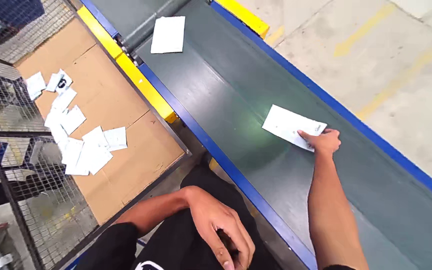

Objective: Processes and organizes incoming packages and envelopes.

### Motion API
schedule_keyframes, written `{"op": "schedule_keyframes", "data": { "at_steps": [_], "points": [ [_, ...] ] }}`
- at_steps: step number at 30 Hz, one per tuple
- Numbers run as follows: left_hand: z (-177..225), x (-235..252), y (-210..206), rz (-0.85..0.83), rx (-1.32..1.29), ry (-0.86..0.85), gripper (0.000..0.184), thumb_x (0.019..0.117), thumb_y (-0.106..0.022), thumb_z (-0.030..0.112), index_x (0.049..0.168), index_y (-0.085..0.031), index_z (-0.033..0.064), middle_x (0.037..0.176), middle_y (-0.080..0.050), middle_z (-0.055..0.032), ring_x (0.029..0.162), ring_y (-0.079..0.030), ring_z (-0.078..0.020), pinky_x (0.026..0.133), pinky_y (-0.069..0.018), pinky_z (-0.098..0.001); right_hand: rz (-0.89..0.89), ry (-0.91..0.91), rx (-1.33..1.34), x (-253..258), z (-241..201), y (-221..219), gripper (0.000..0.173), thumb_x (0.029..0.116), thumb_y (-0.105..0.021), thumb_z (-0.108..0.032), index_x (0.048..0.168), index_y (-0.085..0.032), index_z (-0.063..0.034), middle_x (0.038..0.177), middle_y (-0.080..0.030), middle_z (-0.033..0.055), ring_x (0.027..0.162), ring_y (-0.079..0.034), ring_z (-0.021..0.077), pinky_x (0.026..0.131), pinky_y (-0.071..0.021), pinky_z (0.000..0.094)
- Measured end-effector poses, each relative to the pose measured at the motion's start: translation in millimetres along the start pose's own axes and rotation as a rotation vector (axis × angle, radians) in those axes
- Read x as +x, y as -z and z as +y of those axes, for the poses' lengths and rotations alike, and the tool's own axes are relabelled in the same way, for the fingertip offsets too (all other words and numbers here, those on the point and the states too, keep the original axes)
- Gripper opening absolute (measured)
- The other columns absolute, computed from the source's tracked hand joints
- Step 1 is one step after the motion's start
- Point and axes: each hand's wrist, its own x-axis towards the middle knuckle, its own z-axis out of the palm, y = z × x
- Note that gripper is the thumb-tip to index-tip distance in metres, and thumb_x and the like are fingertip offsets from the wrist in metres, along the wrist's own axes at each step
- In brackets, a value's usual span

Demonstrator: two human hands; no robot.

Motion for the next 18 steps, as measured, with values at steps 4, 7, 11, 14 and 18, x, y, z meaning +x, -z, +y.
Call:
{"op": "schedule_keyframes", "data": {
  "at_steps": [4, 7, 11, 14, 18],
  "points": [
    [-14, 13, 0, 0.009, -0.012, -0.060, 0.048, 0.0932, -0.064, 0.027, 0.127, -0.064, -0.0072, 0.127, -0.066, -0.0157, 0.110, -0.063, -0.0189, 0.097, -0.0508, -0.0321, -0.092, 0.046, 0.165, -22, 41, -8, 0.072, 0.0754, -0.089, -0.044, 0.125, -0.065, 0.0027, 0.118, -0.067, 0.0289, 0.115, -0.062, 0.0426, 0.100, -0.0456, 0.0637],
    [-12, 17, 13, -0.060, -0.055, -0.044, 0.039, 0.0916, -0.064, 0.019, 0.118, -0.068, -0.0084, 0.122, -0.067, -0.0159, 0.110, -0.064, -0.0189, 0.097, -0.0506, -0.0321, -0.212, 0.136, 0.515, -62, 58, -16, 0.044, 0.0925, -0.076, -0.031, 0.125, -0.065, -0.0025, 0.105, -0.072, 0.0112, 0.090, -0.070, 0.0160, 0.084, -0.0589, 0.0400],
    [0, 18, 55, -0.190, 0.001, 0.064, 0.026, 0.0888, -0.067, 0.016, 0.102, -0.075, -0.0049, 0.104, -0.074, -0.0111, 0.095, -0.069, -0.0117, 0.088, -0.0529, -0.0293, -0.326, 0.043, 0.938, -123, 48, -37, 0.041, 0.1042, -0.059, -0.021, 0.141, -0.046, -0.0086, 0.107, -0.072, 0.0068, 0.084, -0.073, 0.0150, 0.068, -0.0634, 0.0338],
    [-5, 9, 102, 0.083, 0.446, 0.255, 0.024, 0.0962, -0.068, 0.022, 0.100, -0.076, -0.0009, 0.093, -0.074, -0.0080, 0.085, -0.070, -0.0119, 0.081, -0.0582, -0.0324, -0.359, 0.026, 1.289, -169, 15, -39, 0.040, 0.1103, -0.044, -0.021, 0.148, -0.034, -0.0106, 0.120, -0.069, 0.0065, 0.103, -0.072, 0.0161, 0.087, -0.0635, 0.0371],
    [-56, -14, 159, 0.870, 0.689, 0.670, 0.101, 0.0794, -0.084, 0.048, 0.152, -0.038, -0.0059, 0.147, -0.052, -0.0222, 0.133, -0.055, -0.0317, 0.112, -0.0465, -0.0494, -0.428, -0.033, 1.553, -206, -32, -62, 0.042, 0.1122, -0.033, -0.031, 0.151, -0.034, -0.0159, 0.132, -0.063, 0.0056, 0.119, -0.064, 0.0173, 0.100, -0.0561, 0.0415]
  ]
}}
